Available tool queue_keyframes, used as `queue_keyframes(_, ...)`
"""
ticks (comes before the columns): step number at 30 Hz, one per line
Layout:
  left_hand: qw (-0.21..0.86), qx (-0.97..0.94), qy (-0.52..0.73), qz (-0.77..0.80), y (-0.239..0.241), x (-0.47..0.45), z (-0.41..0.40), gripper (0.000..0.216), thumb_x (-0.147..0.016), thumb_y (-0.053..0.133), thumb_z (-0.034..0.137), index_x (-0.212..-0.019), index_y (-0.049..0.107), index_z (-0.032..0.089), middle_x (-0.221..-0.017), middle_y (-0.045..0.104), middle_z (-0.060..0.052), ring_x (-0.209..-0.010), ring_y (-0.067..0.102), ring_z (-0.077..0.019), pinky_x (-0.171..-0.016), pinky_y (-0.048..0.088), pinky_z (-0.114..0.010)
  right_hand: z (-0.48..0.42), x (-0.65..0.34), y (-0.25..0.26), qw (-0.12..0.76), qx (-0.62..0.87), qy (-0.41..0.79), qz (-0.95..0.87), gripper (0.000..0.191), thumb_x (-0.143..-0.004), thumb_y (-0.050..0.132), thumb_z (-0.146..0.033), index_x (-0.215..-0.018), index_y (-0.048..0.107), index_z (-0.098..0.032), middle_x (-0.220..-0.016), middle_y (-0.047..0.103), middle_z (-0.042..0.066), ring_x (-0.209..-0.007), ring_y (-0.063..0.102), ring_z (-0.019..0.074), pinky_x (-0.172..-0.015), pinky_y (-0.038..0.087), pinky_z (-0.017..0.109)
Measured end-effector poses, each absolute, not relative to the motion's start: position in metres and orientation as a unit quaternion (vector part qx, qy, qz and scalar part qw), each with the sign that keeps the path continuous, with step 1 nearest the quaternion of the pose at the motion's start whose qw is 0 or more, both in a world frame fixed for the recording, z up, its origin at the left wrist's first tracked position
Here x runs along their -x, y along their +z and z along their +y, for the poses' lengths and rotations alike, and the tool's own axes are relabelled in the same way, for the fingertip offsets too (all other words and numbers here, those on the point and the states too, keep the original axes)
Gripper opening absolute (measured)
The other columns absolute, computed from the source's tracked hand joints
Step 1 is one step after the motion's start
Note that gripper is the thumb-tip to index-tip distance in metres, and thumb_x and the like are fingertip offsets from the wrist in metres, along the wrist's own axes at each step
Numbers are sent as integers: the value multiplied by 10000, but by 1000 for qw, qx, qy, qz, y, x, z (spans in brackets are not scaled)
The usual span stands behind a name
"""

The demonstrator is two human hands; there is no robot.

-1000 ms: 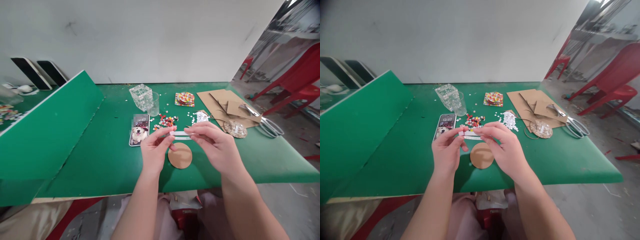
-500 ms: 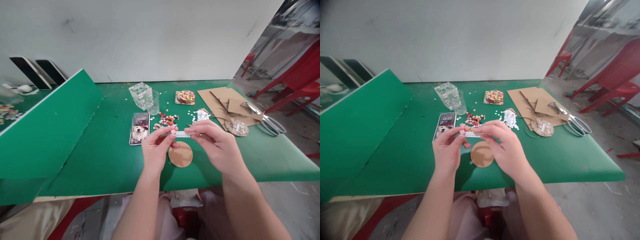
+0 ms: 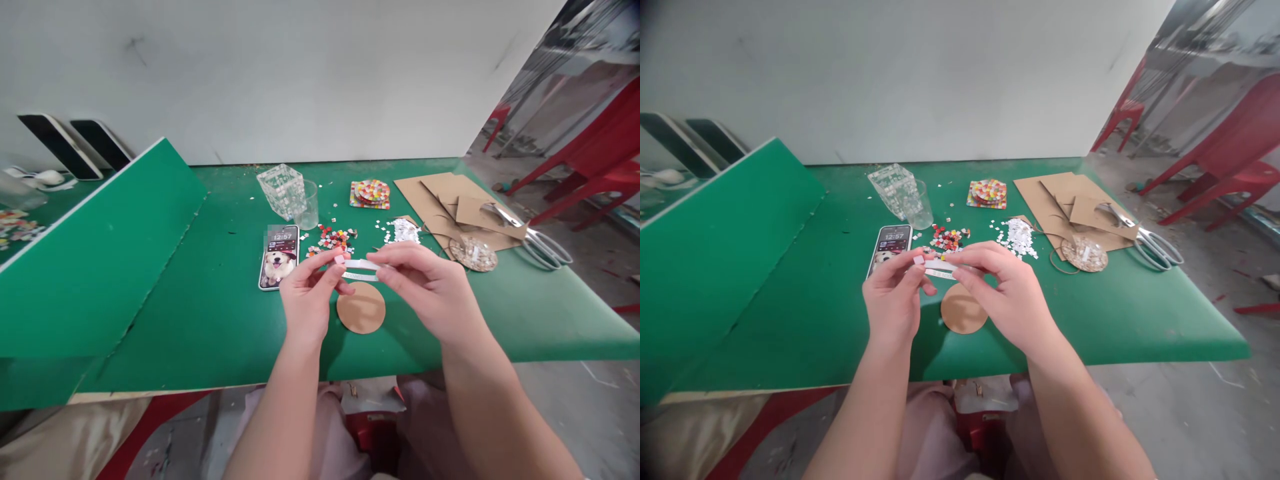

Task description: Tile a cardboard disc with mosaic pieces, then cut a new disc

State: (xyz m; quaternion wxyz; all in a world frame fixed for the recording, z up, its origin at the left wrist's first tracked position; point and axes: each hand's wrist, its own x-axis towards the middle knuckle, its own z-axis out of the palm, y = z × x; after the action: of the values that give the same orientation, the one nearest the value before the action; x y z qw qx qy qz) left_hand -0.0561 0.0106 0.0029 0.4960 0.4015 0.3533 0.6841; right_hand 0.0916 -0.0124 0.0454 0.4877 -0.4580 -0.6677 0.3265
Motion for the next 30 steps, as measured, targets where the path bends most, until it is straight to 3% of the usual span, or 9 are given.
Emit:
queue_keyframes(8,524,-416,654,353,0,53,10,163,-692,707,219,-853,709,246,-800,717,-5,-453,593,-65,-434,491,-169,-14,-91,47,542,434,295,-656,202,-781,606,-81,-860,676,-253,-903,638,0,-872,599,141,-695,502,257)
queue_keyframes(15,465,-504,639,349,-2,54,10,171,-708,687,186,-852,710,276,-848,664,10,-541,597,-51,-460,479,-154,-19,-97,50,532,432,317,-655,216,-796,585,-86,-858,691,-264,-908,698,-20,-787,642,121,-626,524,217)
queue_keyframes(21,412,-549,636,352,-4,56,8,198,-701,696,178,-866,715,284,-791,650,-4,-654,583,-77,-496,444,-165,-15,-100,50,510,505,306,-625,69,-762,653,-214,-821,689,-223,-822,703,5,-727,654,148,-613,525,242)
queue_keyframes(24,422,-558,619,357,-4,56,7,194,-707,692,186,-875,716,281,-795,670,-13,-691,592,-97,-520,446,-180,-13,-101,49,487,511,347,-618,199,-784,633,-265,-979,660,-236,-794,684,9,-709,643,150,-592,511,253)
queue_keyframes(27,434,-564,603,360,-2,56,7,189,-704,696,196,-877,718,267,-795,679,-20,-698,597,-109,-527,450,-189,-13,-102,49,453,504,375,-633,387,-821,584,-237,-1202,537,-285,-758,652,-10,-667,607,127,-538,471,233)
queue_keyframes(30,456,-562,582,370,-1,56,5,184,-701,699,202,-869,720,274,-810,688,-16,-705,604,-113,-546,461,-196,-13,-103,49,440,491,382,-647,401,-839,554,-230,-1229,501,-309,-770,622,-15,-645,576,112,-499,429,220)
